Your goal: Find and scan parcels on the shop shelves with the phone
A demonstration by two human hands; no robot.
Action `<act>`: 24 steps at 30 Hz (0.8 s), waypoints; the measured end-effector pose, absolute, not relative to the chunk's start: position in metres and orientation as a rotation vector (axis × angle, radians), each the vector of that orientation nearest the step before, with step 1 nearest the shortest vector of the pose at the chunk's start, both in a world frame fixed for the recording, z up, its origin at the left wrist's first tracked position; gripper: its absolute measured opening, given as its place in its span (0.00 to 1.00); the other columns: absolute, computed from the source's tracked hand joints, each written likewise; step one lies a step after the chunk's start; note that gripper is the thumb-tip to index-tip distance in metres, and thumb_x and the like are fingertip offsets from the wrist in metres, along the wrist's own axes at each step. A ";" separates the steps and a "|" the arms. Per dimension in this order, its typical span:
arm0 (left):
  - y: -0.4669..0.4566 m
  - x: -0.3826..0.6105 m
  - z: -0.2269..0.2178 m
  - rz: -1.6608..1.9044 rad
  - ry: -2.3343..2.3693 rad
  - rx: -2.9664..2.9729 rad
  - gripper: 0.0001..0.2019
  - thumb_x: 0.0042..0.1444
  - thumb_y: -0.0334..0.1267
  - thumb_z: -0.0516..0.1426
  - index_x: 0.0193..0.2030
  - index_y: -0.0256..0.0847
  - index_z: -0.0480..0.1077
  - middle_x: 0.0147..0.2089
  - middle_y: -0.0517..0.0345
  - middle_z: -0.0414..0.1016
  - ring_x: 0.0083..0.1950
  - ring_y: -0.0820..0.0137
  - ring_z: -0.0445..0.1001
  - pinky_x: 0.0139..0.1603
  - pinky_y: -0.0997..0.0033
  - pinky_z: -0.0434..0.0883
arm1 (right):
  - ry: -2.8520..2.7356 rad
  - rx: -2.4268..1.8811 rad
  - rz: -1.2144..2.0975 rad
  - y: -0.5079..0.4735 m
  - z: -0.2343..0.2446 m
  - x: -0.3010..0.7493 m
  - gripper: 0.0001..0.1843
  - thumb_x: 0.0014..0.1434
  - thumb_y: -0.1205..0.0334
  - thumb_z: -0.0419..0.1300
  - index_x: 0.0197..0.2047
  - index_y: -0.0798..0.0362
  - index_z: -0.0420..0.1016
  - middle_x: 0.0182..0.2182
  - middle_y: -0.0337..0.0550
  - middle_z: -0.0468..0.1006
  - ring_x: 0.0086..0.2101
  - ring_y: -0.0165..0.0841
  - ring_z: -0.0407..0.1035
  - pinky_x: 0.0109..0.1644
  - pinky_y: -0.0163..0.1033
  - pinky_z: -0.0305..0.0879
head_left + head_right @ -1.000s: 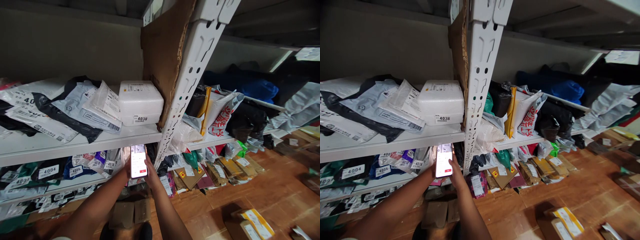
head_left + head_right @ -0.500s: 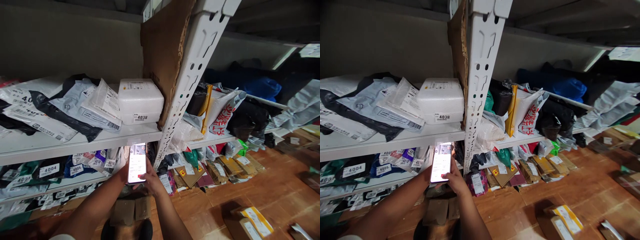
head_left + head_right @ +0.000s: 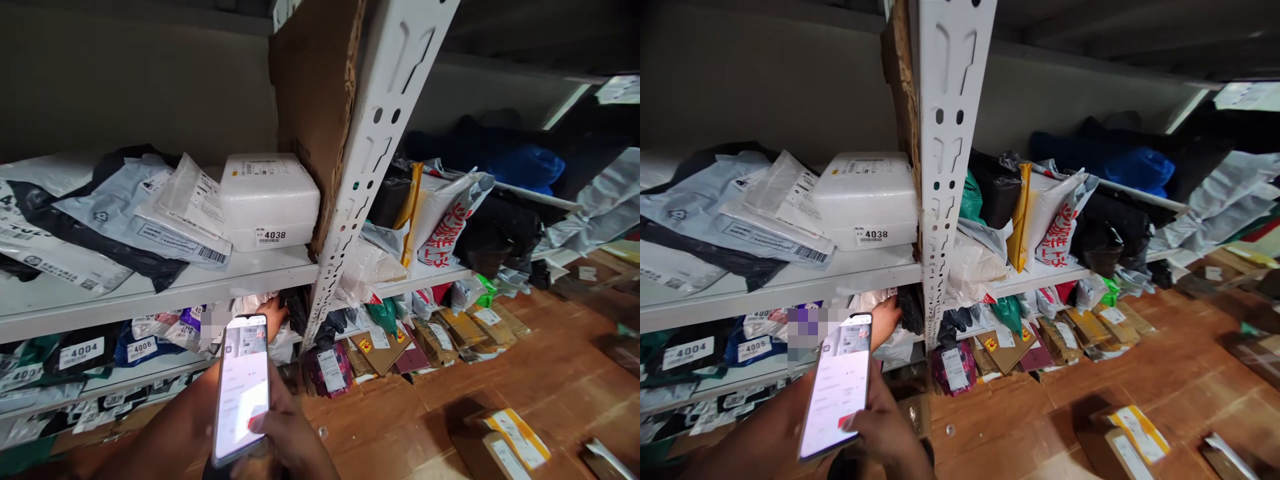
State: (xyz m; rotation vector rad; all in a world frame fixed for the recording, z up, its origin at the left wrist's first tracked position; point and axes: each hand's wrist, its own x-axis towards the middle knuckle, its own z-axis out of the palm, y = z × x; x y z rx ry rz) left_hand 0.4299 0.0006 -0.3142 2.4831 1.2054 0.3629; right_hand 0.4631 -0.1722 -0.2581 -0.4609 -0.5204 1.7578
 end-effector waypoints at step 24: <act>0.004 0.443 -0.328 0.253 1.400 2.702 0.13 0.60 0.39 0.55 0.51 0.41 0.67 0.53 0.51 0.68 0.49 0.65 0.71 0.47 0.58 0.72 | -0.462 -0.452 1.694 -0.200 -0.277 0.474 0.42 0.43 0.74 0.62 0.60 0.43 0.58 0.46 0.41 0.77 0.45 0.41 0.73 0.47 0.50 0.68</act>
